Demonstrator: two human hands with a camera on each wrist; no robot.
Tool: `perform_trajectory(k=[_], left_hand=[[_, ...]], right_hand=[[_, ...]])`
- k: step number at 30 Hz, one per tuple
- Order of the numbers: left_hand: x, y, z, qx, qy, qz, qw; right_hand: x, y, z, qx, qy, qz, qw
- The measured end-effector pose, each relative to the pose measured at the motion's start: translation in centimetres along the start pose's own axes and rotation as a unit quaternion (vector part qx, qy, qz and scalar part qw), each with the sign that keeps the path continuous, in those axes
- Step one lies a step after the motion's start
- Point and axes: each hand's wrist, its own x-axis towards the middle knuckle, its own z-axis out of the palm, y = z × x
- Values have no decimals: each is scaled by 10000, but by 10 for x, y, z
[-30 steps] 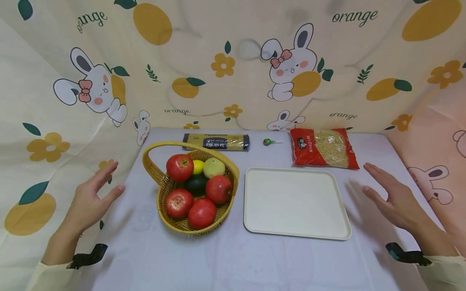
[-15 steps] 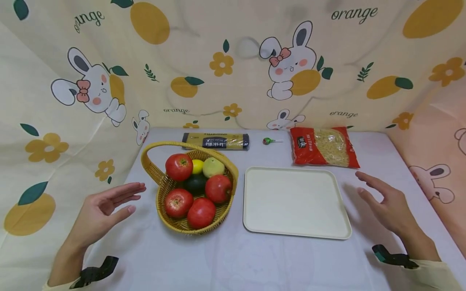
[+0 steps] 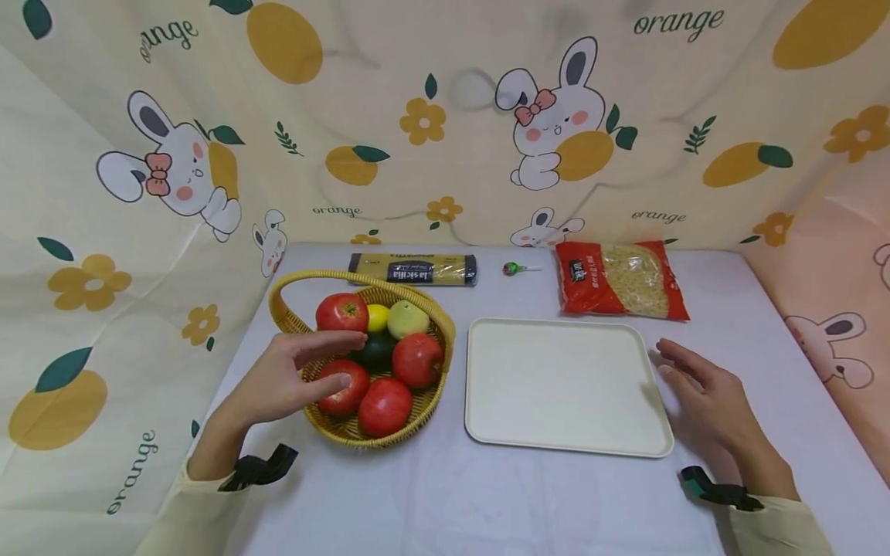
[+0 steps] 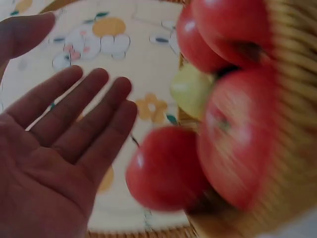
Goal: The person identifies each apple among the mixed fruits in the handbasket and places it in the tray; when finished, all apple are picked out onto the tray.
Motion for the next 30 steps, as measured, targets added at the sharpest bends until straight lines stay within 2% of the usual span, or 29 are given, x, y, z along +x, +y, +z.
perform_trajectory(k=[4, 8, 14, 22, 30], left_hand=[[27, 11, 8, 607, -336, 25, 9976], [49, 21, 18, 1256, -764, -125, 9891], [72, 28, 34, 1584, -1369, -337, 9773], [83, 23, 50, 1704, -2045, -490, 9627], [89, 25, 56, 1885, -2090, -889, 9554]], right_hand=[[3, 3, 5, 162, 147, -170, 9996], [5, 4, 7, 264, 196, -158, 9993], [8, 2, 9, 301, 61, 4, 9995], [20, 3, 13, 504, -185, 291, 9981], [23, 3, 15, 278, -254, 306, 9988]])
